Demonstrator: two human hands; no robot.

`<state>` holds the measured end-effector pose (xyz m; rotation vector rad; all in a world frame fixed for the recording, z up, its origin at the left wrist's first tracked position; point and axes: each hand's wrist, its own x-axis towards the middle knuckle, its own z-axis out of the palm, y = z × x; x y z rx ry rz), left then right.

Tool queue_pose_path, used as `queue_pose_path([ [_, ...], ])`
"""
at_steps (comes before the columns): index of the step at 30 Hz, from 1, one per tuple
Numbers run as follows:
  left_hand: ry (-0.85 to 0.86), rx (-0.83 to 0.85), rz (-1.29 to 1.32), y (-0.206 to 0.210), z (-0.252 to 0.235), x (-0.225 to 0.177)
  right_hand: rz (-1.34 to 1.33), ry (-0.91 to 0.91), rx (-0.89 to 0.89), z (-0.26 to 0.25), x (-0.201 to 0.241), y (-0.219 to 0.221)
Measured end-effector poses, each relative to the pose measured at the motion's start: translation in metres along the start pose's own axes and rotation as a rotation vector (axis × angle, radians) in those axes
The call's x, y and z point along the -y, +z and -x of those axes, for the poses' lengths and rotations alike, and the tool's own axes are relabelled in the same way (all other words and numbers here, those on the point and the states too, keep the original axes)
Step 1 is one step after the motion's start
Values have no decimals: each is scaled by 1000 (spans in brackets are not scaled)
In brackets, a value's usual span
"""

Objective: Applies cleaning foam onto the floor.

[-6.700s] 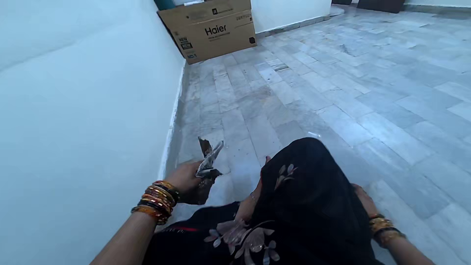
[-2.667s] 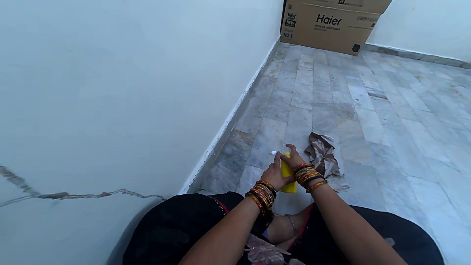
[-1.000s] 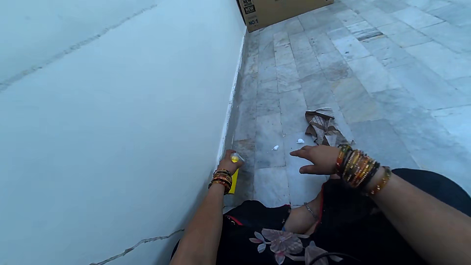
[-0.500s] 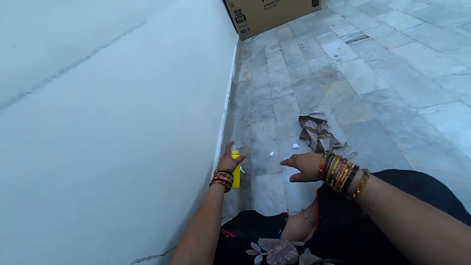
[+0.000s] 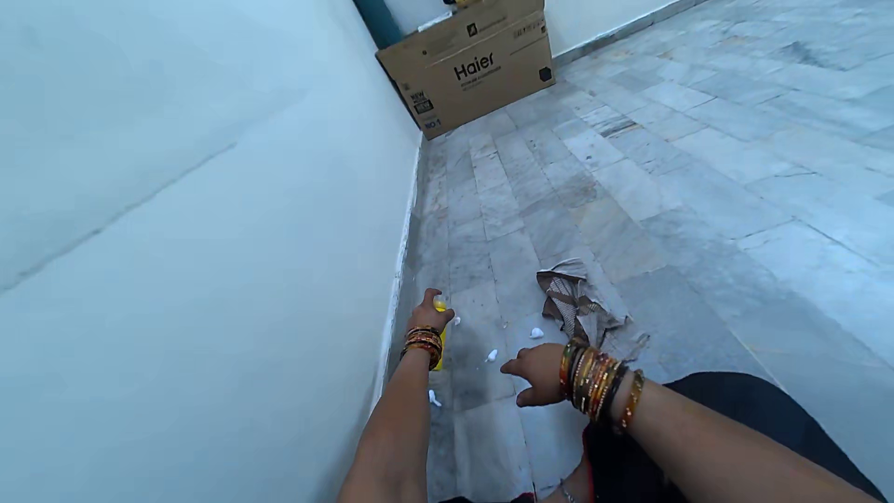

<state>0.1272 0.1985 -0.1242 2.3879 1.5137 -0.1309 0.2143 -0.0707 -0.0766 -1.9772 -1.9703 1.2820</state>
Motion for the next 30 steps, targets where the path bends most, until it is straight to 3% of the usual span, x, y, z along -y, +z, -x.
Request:
queue_pose_path([
  [8,66,77,96,2,-30,-38,2,-29,29,-2,10,6],
  [17,199,118,-112,23,-39,-92,19,-68,117,-10,22,20],
  [23,280,185,-113,45,-41,-120,12,-84,129,-12,21,19],
  [30,245,160,41,49,-53,-129,5,-80,145,-12,21,19],
])
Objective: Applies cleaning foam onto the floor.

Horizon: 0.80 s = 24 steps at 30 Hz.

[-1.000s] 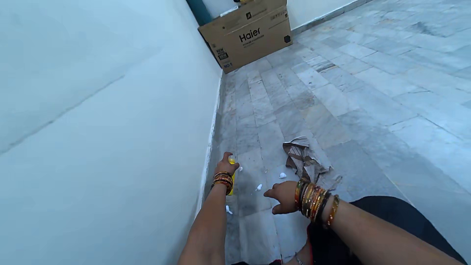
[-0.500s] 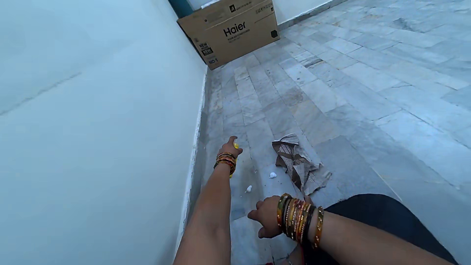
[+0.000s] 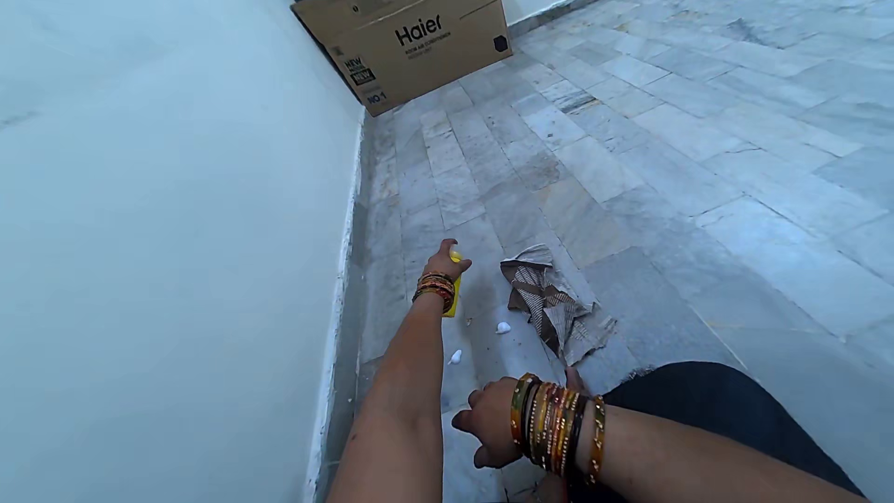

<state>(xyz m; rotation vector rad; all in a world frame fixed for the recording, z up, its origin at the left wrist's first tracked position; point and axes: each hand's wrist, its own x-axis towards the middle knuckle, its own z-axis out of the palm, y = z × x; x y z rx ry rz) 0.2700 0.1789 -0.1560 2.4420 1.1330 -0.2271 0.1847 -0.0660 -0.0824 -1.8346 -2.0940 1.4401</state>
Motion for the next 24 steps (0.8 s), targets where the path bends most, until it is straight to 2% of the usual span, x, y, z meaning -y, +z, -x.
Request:
queue_pose_path([
  [4,-63,-26,-9,-18,-11,21,9,1,19,-2,0,1],
  [8,-131,-151,-70,-38,-14,55,-3,2,27,-7,-2,2],
  [12,-148,-207,-57,-60,-10,88,-28,-2,39,-11,-6,2],
  [19,-204,-303,5,-102,0,114,-35,25,73,-18,-15,4],
  [24,-234,-350,78,-114,3,126,-35,28,68,-19,-15,5],
])
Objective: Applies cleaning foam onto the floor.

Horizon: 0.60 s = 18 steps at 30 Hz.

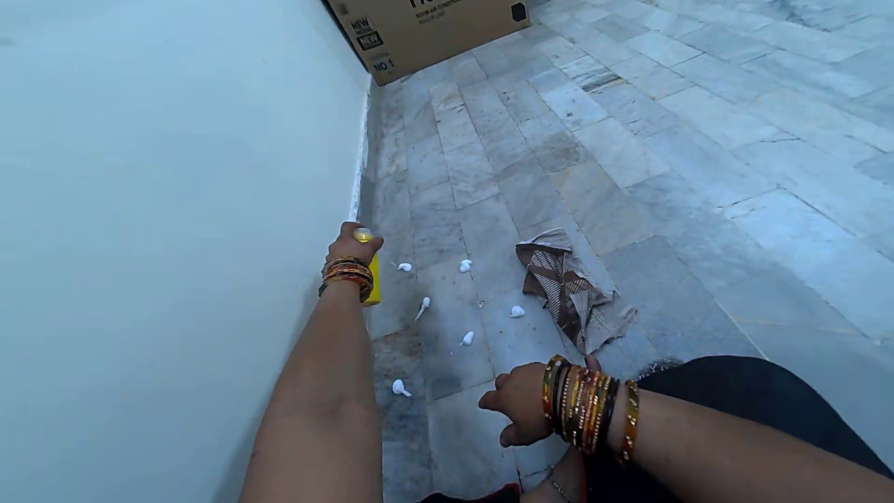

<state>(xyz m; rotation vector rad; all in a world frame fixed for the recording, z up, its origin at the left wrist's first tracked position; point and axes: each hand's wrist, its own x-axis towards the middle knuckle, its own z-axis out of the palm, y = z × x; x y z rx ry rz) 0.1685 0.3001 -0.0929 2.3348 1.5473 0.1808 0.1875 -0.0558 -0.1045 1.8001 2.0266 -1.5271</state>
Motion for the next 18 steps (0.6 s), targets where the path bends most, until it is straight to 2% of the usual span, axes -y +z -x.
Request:
queue_pose_path([
  [6,40,70,48,16,-4,-8,3,-17,-1,1,3,1],
  [11,151,147,-42,31,4,-59,7,-19,-1,2,4,0],
  [18,274,160,-105,53,14,-126,-10,-35,-12,7,5,-1],
])
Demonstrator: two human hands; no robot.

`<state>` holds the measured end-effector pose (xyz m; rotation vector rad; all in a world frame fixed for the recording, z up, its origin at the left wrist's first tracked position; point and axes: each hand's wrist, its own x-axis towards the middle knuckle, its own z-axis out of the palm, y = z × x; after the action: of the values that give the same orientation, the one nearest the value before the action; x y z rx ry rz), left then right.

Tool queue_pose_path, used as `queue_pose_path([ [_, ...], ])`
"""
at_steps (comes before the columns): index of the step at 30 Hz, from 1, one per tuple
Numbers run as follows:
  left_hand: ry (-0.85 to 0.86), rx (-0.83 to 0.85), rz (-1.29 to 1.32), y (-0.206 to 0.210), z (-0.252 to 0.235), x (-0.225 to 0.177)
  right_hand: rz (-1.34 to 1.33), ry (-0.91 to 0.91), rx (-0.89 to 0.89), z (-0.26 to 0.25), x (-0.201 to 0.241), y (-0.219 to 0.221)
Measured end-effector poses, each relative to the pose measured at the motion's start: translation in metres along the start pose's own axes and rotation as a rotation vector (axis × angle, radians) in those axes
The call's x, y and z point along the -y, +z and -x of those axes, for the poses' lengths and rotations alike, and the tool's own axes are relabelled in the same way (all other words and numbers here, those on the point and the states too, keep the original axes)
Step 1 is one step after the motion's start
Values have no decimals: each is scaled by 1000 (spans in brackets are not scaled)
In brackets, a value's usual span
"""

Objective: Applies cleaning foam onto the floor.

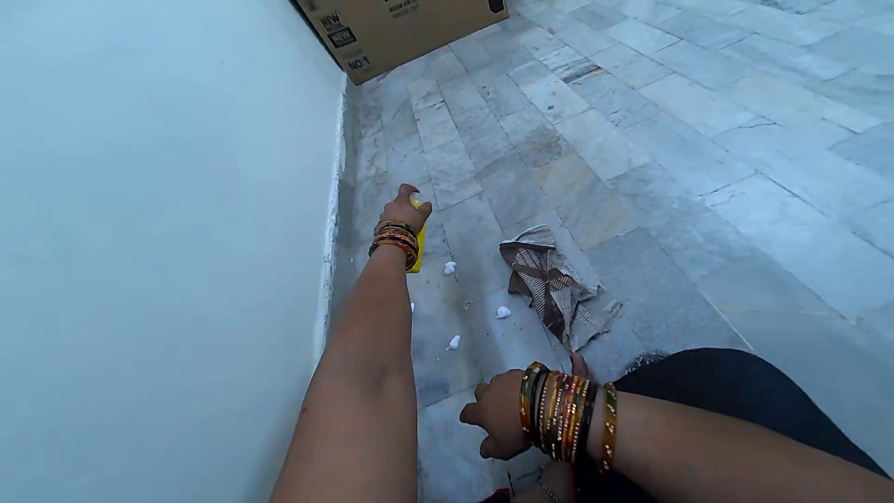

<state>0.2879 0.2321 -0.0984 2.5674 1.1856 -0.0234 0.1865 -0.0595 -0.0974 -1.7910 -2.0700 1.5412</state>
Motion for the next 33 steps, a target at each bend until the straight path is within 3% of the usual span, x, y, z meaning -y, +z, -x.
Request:
queue_pose_path([
  [7,76,-8,122,-2,2,-34,6,-31,-7,-1,2,0],
  [11,126,71,232,4,5,-46,2,-25,-13,-1,0,1],
  [17,154,187,65,28,23,-63,17,-30,-26,-3,-1,2],
  [26,94,266,-33,64,50,-42,19,-32,-41,-1,-7,1],
  [33,32,345,104,77,83,-8,24,-7,-73,3,-14,-5],
])
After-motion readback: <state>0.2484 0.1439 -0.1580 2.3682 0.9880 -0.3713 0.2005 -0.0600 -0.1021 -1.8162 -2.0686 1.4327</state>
